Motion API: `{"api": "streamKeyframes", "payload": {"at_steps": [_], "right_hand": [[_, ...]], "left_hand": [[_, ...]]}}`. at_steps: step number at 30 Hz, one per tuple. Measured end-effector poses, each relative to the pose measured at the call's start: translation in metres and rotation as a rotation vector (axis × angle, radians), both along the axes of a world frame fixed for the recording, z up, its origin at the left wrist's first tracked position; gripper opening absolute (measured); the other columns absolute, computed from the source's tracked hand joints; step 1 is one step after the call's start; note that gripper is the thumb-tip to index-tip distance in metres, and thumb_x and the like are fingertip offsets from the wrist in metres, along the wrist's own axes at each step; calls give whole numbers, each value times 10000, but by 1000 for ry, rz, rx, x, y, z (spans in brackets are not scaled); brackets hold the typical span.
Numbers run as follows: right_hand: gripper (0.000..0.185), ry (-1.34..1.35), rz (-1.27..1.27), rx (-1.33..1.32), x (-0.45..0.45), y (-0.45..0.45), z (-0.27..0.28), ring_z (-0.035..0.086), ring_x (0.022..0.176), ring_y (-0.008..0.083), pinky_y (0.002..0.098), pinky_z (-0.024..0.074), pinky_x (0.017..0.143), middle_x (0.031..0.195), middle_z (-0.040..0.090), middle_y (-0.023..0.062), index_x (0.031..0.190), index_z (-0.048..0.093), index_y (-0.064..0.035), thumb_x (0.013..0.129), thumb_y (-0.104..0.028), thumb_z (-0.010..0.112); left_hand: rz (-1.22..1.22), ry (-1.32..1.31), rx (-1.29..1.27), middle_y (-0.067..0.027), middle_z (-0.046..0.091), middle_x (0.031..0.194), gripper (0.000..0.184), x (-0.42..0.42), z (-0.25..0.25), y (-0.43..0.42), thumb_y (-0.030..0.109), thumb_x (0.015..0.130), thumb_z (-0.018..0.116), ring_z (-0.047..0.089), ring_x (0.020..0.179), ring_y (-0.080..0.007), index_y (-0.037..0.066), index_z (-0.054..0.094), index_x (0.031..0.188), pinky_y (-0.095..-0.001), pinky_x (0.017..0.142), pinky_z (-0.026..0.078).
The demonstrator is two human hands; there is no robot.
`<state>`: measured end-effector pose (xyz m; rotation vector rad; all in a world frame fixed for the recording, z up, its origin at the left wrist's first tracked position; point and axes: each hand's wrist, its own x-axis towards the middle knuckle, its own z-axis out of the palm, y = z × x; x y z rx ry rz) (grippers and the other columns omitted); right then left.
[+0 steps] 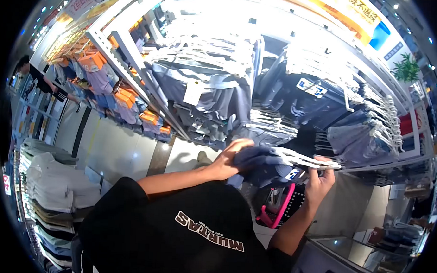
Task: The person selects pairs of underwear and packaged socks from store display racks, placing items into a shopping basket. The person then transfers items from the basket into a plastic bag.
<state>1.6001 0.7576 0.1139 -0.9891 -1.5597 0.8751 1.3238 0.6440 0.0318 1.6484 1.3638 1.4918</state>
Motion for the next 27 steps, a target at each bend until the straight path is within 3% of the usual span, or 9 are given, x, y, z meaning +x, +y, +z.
{"api": "streamKeyframes", "payload": {"at_steps": [1, 3, 4, 8, 10, 13, 18, 22, 27], "right_hand": [[141, 9, 49, -60, 3, -5, -3, 569, 903, 102, 249, 447, 823, 971, 623, 22, 1031, 654, 26, 893, 29, 682], [158, 28, 103, -254, 15, -12, -12, 543, 847, 63, 219, 423, 762, 955, 625, 6, 1042, 653, 8, 888, 17, 689], [160, 52, 84, -328, 19, -16, -17, 524, 770, 42, 205, 402, 694, 894, 617, -15, 1045, 650, -6, 893, -13, 697], [150, 6, 87, -495, 30, -26, -28, 511, 664, 40, 208, 400, 596, 803, 584, -40, 1055, 642, -10, 924, -63, 691], [162, 61, 129, -526, 25, -29, -33, 502, 651, 35, 199, 388, 584, 804, 587, -38, 1066, 644, -12, 931, -80, 699], [173, 113, 164, -523, 15, -26, -42, 484, 625, 30, 185, 370, 551, 788, 573, -40, 1104, 644, -14, 958, -99, 682], [245, 128, 82, -394, -5, -19, -45, 493, 631, 40, 192, 383, 542, 815, 586, -9, 1193, 580, -6, 975, -86, 660], [300, 197, -7, -340, -10, -19, -47, 528, 681, 48, 200, 396, 571, 893, 627, 22, 1191, 542, 3, 936, -28, 698], [241, 233, -1, -319, 1, -14, -54, 548, 702, 58, 206, 418, 597, 919, 650, 28, 1098, 604, -3, 897, -3, 737]], "left_hand": [[-86, -97, -111, -205, 648, 1208, 416, 1, 6, 0, 92, 889, 694, 640, 1128, -295, -16, 596, 1279, -390, 980, 492], [-138, -213, -424, -179, 722, 1006, 313, 3, 29, -8, 95, 918, 662, 662, 934, -181, -44, 638, 1197, -359, 879, 515], [-111, -219, -415, -147, 739, 955, 299, 5, 30, -11, 104, 939, 647, 614, 884, -117, -52, 637, 1194, -344, 839, 510], [-230, -447, -355, -90, 718, 1047, 296, 9, 14, -14, 119, 978, 628, 607, 963, -113, -55, 631, 1217, -325, 891, 502], [-300, -511, -346, -67, 684, 1147, 314, 11, 27, -18, 89, 989, 606, 589, 1037, -115, -61, 601, 1265, -312, 959, 482], [-322, -582, -320, -74, 676, 1169, 306, 11, 42, -24, 82, 1002, 590, 588, 1063, -124, -62, 591, 1271, -313, 986, 476], [-403, -608, -450, -8, 604, 982, 321, -1, 51, -34, 265, 1051, 561, 549, 933, -80, -17, 608, 1198, -273, 846, 481], [-500, -771, -514, -29, 653, 1068, 411, -4, 48, -43, 302, 1067, 536, 597, 988, -94, -37, 577, 1295, -280, 868, 503], [-630, -828, -607, -58, 675, 1136, 397, -6, 27, -43, 258, 1072, 530, 629, 999, -95, -50, 570, 1319, -268, 868, 528]]}}
